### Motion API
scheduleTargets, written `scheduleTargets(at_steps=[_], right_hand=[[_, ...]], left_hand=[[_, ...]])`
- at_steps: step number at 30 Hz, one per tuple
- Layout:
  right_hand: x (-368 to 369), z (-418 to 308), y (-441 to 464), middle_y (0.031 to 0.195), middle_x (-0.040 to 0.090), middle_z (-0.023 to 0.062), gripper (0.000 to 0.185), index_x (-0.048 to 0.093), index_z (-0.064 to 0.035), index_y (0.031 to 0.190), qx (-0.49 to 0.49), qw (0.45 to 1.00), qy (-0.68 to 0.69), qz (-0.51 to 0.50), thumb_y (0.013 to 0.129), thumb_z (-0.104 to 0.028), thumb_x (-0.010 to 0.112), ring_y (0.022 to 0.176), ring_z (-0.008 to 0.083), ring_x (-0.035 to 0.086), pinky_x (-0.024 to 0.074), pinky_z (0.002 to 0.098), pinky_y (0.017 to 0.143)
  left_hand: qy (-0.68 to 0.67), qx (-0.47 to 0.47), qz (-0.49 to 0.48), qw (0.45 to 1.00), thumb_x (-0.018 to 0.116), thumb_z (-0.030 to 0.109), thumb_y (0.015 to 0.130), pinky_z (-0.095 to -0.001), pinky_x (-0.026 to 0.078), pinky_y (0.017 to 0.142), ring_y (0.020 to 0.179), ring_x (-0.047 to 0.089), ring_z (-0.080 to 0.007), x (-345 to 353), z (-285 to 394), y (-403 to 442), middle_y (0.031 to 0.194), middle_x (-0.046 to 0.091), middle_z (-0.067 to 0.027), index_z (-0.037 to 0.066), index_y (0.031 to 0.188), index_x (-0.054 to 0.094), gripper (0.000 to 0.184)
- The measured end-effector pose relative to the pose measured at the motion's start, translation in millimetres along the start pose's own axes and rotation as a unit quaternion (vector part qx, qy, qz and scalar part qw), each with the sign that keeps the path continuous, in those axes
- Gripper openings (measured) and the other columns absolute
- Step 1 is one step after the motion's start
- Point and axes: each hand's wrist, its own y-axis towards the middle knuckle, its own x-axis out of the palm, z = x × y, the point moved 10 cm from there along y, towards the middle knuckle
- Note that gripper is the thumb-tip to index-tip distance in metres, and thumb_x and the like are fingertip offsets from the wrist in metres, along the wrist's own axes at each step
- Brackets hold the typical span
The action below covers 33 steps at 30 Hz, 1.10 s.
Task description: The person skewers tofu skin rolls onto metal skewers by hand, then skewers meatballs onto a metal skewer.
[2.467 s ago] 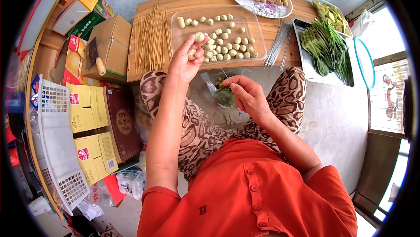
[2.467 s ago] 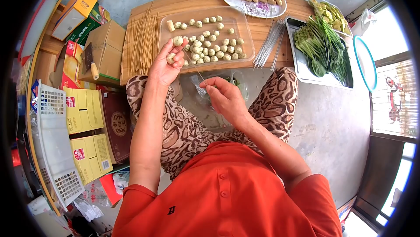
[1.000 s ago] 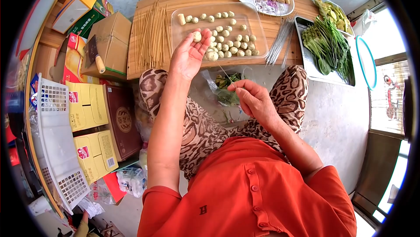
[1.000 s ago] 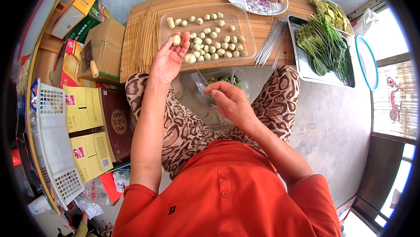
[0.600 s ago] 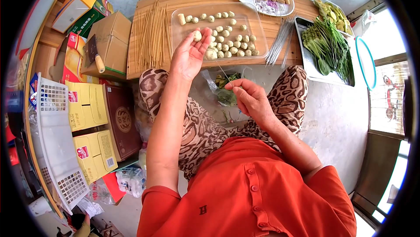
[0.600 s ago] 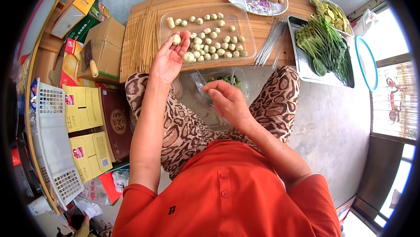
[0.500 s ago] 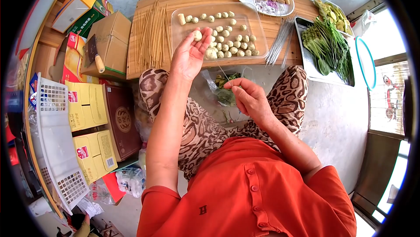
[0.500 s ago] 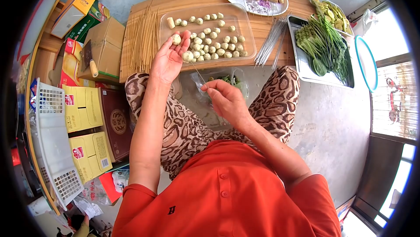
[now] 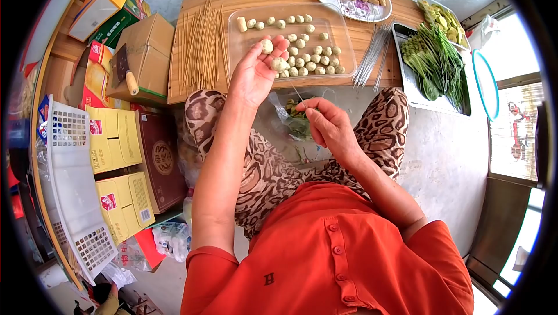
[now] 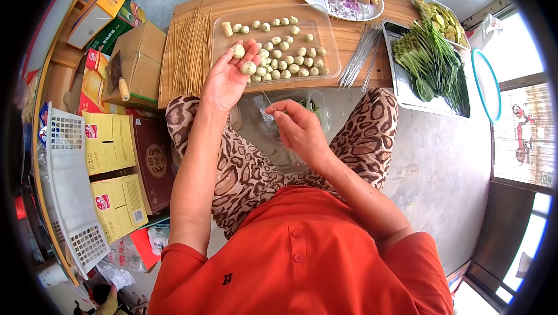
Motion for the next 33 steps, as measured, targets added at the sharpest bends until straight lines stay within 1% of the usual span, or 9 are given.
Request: scheduleTargets(at_steps=[5, 7, 17, 23, 26, 28, 30, 32, 33], right_hand=[[0.5, -1.5, 2.7, 0.059, 0.042, -0.0054, 0.018, 0.056, -0.0022, 0.104, -0.007, 1.000, -0.004, 0.005, 0.096, -0.013, 0.045, 0.046, 0.0026, 0.036, 0.0296, 0.0193, 0.043], [0.4, -3.0, 5.0, 0.059, 0.042, -0.0056, 0.018, 0.056, -0.0021, 0.104, -0.005, 1.000, -0.002, 0.009, 0.096, -0.014, 0.045, 0.047, 0.0025, 0.036, 0.0293, 0.0193, 0.043], [-1.3, -1.1, 16.0, 0.058, 0.040, -0.0063, 0.017, 0.057, -0.0016, 0.102, -0.021, 1.000, 0.007, 0.021, 0.096, -0.014, 0.047, 0.046, 0.0024, 0.035, 0.0267, 0.0194, 0.042], [-8.5, -1.6, 27.1, 0.055, 0.041, -0.0062, 0.017, 0.059, -0.0023, 0.100, -0.033, 0.998, 0.017, 0.044, 0.095, -0.015, 0.048, 0.045, 0.0027, 0.035, 0.0263, 0.0202, 0.041], [-17.9, 1.3, 24.8, 0.054, 0.042, -0.0060, 0.017, 0.059, -0.0025, 0.101, -0.030, 0.998, 0.018, 0.053, 0.095, -0.014, 0.048, 0.044, 0.0030, 0.035, 0.0263, 0.0199, 0.041], [-27.2, 3.1, 19.9, 0.052, 0.041, -0.0060, 0.017, 0.059, -0.0024, 0.101, -0.034, 0.998, 0.020, 0.056, 0.095, -0.014, 0.048, 0.043, 0.0031, 0.034, 0.0261, 0.0198, 0.041], [-41.0, 6.0, 13.6, 0.052, 0.040, -0.0062, 0.018, 0.058, -0.0022, 0.101, -0.042, 0.997, 0.015, 0.065, 0.095, -0.015, 0.047, 0.043, 0.0031, 0.034, 0.0257, 0.0197, 0.040], [-52.8, 7.0, 4.4, 0.052, 0.040, -0.0061, 0.018, 0.058, -0.0022, 0.102, -0.034, 0.996, 0.010, 0.078, 0.095, -0.015, 0.047, 0.043, 0.0031, 0.034, 0.0257, 0.0197, 0.040], [-58.9, 10.2, 0.9, 0.051, 0.039, -0.0061, 0.020, 0.058, -0.0020, 0.103, -0.031, 0.996, 0.001, 0.084, 0.096, -0.016, 0.046, 0.041, 0.0029, 0.032, 0.0246, 0.0195, 0.039]], left_hand=[[0.015, 0.002, 0.003, 1.000, 0.050, 0.014, 0.093, -0.0389, 0.047, 0.093, 0.109, 0.056, -0.0278, -3.2, -1.2, 0.6, 0.111, 0.059, -0.0165, 0.001, 0.105, 0.056, 0.019], [0.012, -0.015, -0.016, 1.000, 0.046, 0.013, 0.095, -0.0400, 0.044, 0.099, 0.115, 0.052, -0.0271, -0.3, -6.3, 0.1, 0.119, 0.055, -0.0177, -0.001, 0.110, 0.054, 0.023], [0.009, -0.022, -0.015, 1.000, 0.047, 0.013, 0.094, -0.0385, 0.045, 0.098, 0.113, 0.053, -0.0257, -0.5, -12.6, 0.1, 0.118, 0.055, -0.0175, -0.001, 0.111, 0.053, 0.023], [0.064, -0.032, -0.033, 0.997, 0.047, 0.017, 0.095, -0.0389, 0.046, 0.095, 0.110, 0.055, -0.0265, -0.1, -21.6, 4.2, 0.117, 0.056, -0.0173, 0.000, 0.111, 0.053, 0.024], [0.137, -0.015, -0.018, 0.990, 0.045, 0.022, 0.096, -0.0387, 0.047, 0.092, 0.107, 0.056, -0.0272, -10.3, -15.4, 10.5, 0.116, 0.056, -0.0172, 0.001, 0.113, 0.052, 0.027], [0.237, 0.008, 0.085, 0.968, 0.045, 0.025, 0.096, -0.0381, 0.048, 0.090, 0.105, 0.057, -0.0273, -32.1, -3.9, 13.5, 0.113, 0.057, -0.0173, 0.002, 0.115, 0.050, 0.030], [0.237, 0.004, 0.065, 0.969, 0.046, 0.023, 0.095, -0.0373, 0.048, 0.088, 0.103, 0.058, -0.0269, -30.3, 1.0, 15.8, 0.111, 0.058, -0.0170, 0.002, 0.115, 0.048, 0.030], [0.282, 0.001, 0.061, 0.957, 0.047, 0.022, 0.095, -0.0377, 0.049, 0.088, 0.100, 0.059, -0.0269, -29.1, 4.6, 21.6, 0.109, 0.058, -0.0173, 0.001, 0.116, 0.048, 0.029], [0.304, -0.002, 0.063, 0.951, 0.051, 0.020, 0.093, -0.0346, 0.049, 0.085, 0.095, 0.061, -0.0239, -29.4, 6.3, 25.3, 0.107, 0.060, -0.0145, 0.002, 0.113, 0.052, 0.027]])
